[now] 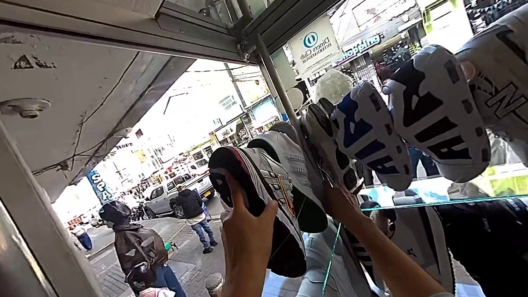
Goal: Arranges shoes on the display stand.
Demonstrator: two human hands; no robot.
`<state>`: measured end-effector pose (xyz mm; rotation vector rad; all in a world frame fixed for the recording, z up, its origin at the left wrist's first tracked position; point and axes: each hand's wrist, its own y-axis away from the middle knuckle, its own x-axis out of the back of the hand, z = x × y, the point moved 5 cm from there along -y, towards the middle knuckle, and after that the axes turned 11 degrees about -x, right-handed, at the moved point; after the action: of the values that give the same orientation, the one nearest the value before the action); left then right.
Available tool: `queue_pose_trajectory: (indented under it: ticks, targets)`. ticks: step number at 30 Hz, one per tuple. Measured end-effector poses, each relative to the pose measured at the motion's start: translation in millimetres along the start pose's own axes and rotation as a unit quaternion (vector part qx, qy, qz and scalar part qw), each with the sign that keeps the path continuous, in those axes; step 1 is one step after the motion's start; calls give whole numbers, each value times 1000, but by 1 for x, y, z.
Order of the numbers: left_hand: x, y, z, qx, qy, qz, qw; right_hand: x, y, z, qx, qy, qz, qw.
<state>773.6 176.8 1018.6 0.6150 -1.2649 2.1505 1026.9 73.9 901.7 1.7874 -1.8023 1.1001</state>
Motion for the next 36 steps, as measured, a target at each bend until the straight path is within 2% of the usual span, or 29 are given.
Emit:
queue_pose_trajectory:
  ticks: [8, 15, 18, 22, 26, 29, 31, 34, 36]
  targets:
    - [1, 10, -2, 3, -4, 6, 1000, -5, 3, 0, -21, 20, 68, 997]
    - [4, 10, -1, 5, -5, 11, 1000, -2, -1, -4, -32, 37, 28, 998]
    - [0, 9, 0, 10, -10, 10, 1000, 12, 6, 0, -18, -27, 22, 999]
    - [-3, 6, 0, 1, 1, 17, 1000, 43, 35, 6, 115, -229, 92, 962]
    - [-7, 3, 3, 18, 2, 13, 1000, 39, 61, -14, 162, -217, 45, 962]
    - [-9, 0, 4, 35, 10, -6, 999, 41, 69, -8, 143, -201, 61, 967]
    - [-8, 2, 4, 42, 22, -13, 999, 47, 93, -1, 143, -228, 70, 961]
    - [-4, 4, 2, 41, 33, -28, 998, 40, 141, 0, 170, -265, -16, 949]
    - [-1, 5, 2, 36, 43, -34, 998, 31, 165, -7, 182, -254, -42, 949]
